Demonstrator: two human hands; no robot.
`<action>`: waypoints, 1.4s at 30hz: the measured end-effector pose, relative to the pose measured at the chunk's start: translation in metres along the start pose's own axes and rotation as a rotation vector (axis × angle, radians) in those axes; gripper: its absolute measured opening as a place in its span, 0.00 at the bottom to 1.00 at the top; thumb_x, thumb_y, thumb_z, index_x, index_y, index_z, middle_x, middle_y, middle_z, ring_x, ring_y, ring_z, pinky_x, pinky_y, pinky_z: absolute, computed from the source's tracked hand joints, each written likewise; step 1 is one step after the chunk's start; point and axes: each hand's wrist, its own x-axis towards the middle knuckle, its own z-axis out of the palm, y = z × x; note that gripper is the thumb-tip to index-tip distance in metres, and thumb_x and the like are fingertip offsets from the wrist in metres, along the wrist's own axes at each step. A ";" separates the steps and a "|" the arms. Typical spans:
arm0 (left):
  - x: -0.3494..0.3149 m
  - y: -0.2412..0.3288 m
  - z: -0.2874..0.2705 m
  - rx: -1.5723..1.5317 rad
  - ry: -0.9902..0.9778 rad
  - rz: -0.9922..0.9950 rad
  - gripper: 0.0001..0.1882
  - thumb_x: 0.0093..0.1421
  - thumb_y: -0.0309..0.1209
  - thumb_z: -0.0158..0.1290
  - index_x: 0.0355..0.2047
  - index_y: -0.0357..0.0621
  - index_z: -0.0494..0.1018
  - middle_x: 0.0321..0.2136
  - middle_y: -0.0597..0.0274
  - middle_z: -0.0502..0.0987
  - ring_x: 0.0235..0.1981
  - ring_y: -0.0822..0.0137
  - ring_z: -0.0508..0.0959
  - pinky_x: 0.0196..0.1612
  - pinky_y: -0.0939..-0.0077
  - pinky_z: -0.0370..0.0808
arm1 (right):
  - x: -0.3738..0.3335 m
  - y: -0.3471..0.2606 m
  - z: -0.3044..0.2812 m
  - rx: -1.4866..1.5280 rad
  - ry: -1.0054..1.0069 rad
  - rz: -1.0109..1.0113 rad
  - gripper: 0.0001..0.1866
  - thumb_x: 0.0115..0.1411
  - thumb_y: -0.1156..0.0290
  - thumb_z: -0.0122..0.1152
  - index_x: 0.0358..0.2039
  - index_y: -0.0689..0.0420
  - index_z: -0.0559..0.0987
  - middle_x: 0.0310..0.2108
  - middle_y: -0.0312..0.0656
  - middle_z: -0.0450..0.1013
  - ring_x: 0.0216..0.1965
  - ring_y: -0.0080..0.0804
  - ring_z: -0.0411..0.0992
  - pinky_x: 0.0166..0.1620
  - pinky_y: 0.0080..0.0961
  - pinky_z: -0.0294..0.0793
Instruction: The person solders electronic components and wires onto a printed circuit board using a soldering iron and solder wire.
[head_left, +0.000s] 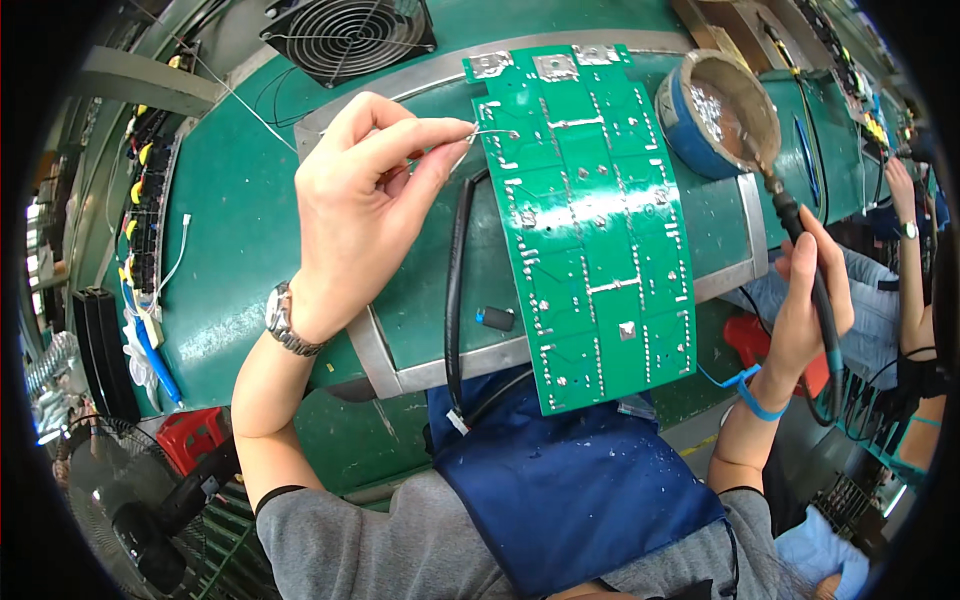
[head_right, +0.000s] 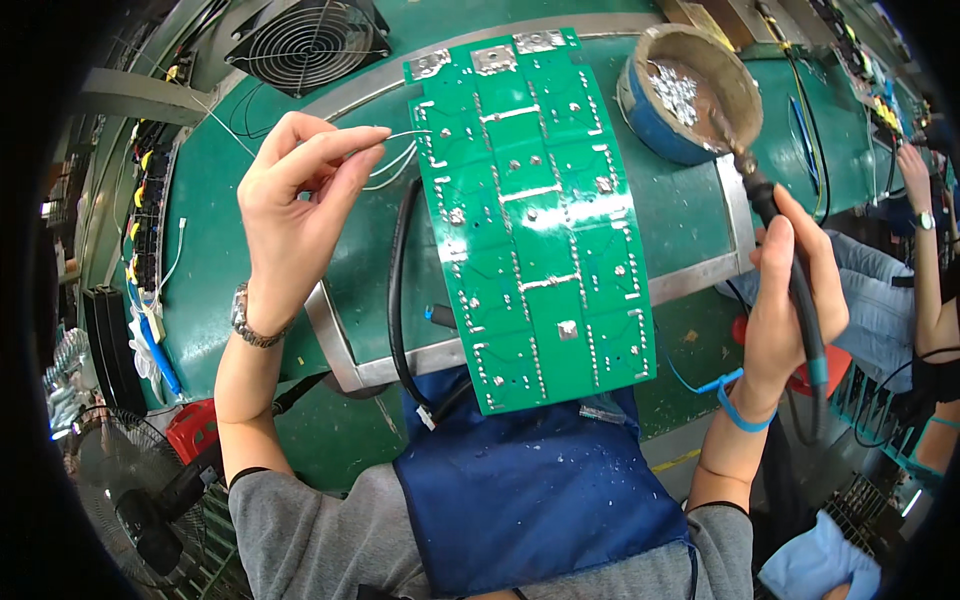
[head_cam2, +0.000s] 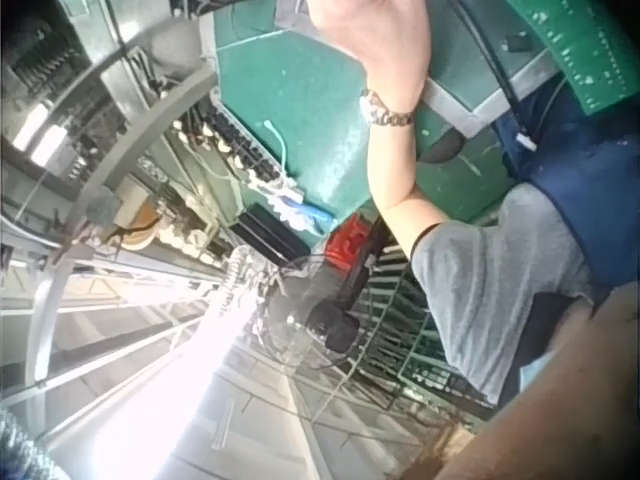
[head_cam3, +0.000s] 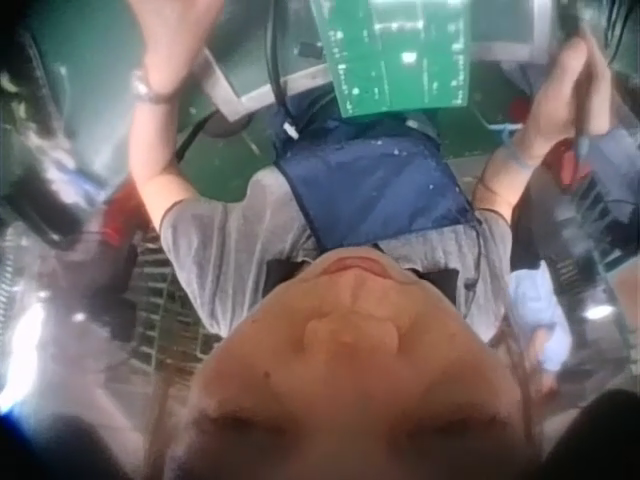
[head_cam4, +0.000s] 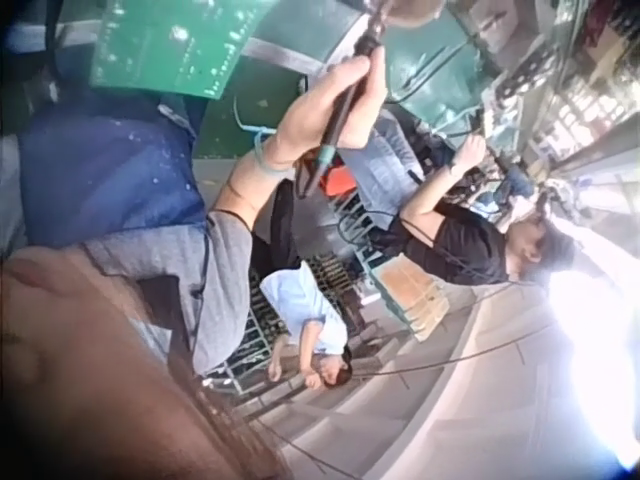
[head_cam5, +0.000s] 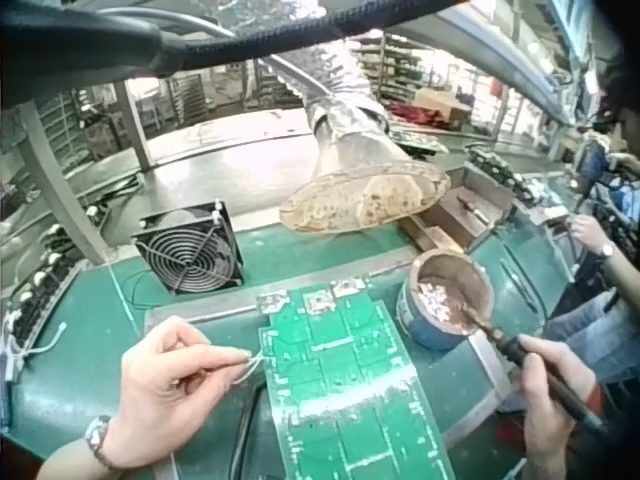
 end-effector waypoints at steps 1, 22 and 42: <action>0.001 -0.005 0.001 0.031 0.011 0.015 0.09 0.55 0.22 0.64 0.37 0.46 0.84 0.26 0.68 0.72 0.19 0.79 0.67 0.21 0.82 0.65 | 0.001 -0.006 -0.001 -0.059 0.009 0.028 0.12 0.66 0.73 0.61 0.48 0.63 0.83 0.28 0.36 0.78 0.26 0.16 0.72 0.32 0.13 0.71; 0.004 -0.030 0.000 0.100 -0.022 0.067 0.11 0.52 0.22 0.65 0.37 0.48 0.83 0.26 0.66 0.73 0.20 0.73 0.72 0.21 0.78 0.69 | 0.015 -0.072 0.075 0.251 -0.553 -0.242 0.16 0.62 0.66 0.62 0.44 0.66 0.83 0.25 0.44 0.80 0.24 0.27 0.79 0.31 0.20 0.75; 0.005 -0.024 0.000 0.125 -0.007 0.084 0.11 0.51 0.23 0.66 0.36 0.47 0.82 0.25 0.66 0.72 0.21 0.71 0.72 0.23 0.76 0.69 | 0.015 -0.063 0.067 0.262 -0.531 -0.411 0.15 0.57 0.74 0.66 0.44 0.66 0.83 0.24 0.43 0.81 0.22 0.31 0.79 0.27 0.24 0.78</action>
